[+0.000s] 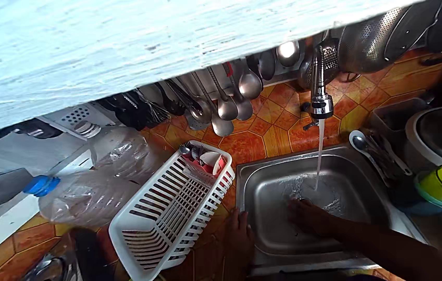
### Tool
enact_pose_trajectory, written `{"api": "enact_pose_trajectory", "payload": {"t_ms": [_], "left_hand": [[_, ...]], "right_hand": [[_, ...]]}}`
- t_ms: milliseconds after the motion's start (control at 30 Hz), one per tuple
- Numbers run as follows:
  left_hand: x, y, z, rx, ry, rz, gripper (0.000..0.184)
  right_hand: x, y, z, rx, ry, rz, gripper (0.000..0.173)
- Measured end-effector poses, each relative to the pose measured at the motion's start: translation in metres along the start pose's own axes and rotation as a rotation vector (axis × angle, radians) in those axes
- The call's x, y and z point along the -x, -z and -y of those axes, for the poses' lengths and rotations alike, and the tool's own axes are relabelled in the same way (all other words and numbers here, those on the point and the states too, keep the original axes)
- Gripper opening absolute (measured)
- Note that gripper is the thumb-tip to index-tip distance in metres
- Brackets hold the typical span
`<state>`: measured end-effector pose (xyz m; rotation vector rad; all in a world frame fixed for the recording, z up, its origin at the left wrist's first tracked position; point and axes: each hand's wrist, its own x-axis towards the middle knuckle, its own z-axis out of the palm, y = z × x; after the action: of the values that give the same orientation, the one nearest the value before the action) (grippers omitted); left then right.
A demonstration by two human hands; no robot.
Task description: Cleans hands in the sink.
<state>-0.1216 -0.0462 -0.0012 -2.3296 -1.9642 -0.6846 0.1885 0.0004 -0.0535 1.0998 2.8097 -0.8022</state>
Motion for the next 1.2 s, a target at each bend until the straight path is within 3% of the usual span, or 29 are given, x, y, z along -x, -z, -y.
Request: {"api": "enact_pose_trajectory", "payload": {"t_ms": [100, 200, 300, 400, 533, 633, 733, 833, 933, 1100, 1200], "left_hand": [[0.000, 0.000, 0.001, 0.014, 0.004, 0.013, 0.038], [0.000, 0.001, 0.000, -0.005, 0.001, 0.014, 0.038], [-0.001, 0.003, 0.001, -0.011, 0.003, 0.007, 0.038], [-0.001, 0.003, 0.000, 0.001, 0.017, 0.022, 0.038], [-0.001, 0.004, 0.000, 0.002, 0.032, 0.025, 0.038], [-0.001, 0.003, -0.002, 0.018, 0.039, 0.039, 0.038], [-0.001, 0.004, -0.003, 0.004, 0.049, 0.039, 0.037], [-0.001, 0.003, -0.003, -0.001, 0.037, 0.024, 0.037], [-0.001, 0.003, -0.002, 0.008, 0.041, 0.032, 0.037], [-0.003, 0.005, -0.003, 0.015, 0.057, 0.055, 0.037], [-0.002, 0.002, -0.001, 0.022, 0.050, 0.043, 0.037]], "right_hand": [[0.004, -0.010, 0.002, 0.053, 0.341, 0.090, 0.039], [0.002, -0.017, -0.003, 0.134, 0.492, 0.173, 0.044], [0.009, -0.008, -0.022, 0.118, 0.390, 0.247, 0.054], [0.013, 0.001, -0.046, 0.109, 0.120, 0.207, 0.056], [0.003, 0.024, -0.027, 0.030, -0.131, 0.133, 0.050], [0.002, 0.010, -0.002, -0.005, -0.023, 0.041, 0.042], [0.000, -0.010, -0.001, 0.030, 0.187, 0.137, 0.048], [-0.004, -0.009, -0.016, 0.017, 0.046, 0.193, 0.055], [0.001, 0.015, -0.019, 0.061, -0.100, 0.292, 0.052], [0.015, 0.038, -0.007, -0.131, -0.174, 0.145, 0.035], [0.031, 0.050, 0.016, -0.370, -0.284, 0.343, 0.040]]}}
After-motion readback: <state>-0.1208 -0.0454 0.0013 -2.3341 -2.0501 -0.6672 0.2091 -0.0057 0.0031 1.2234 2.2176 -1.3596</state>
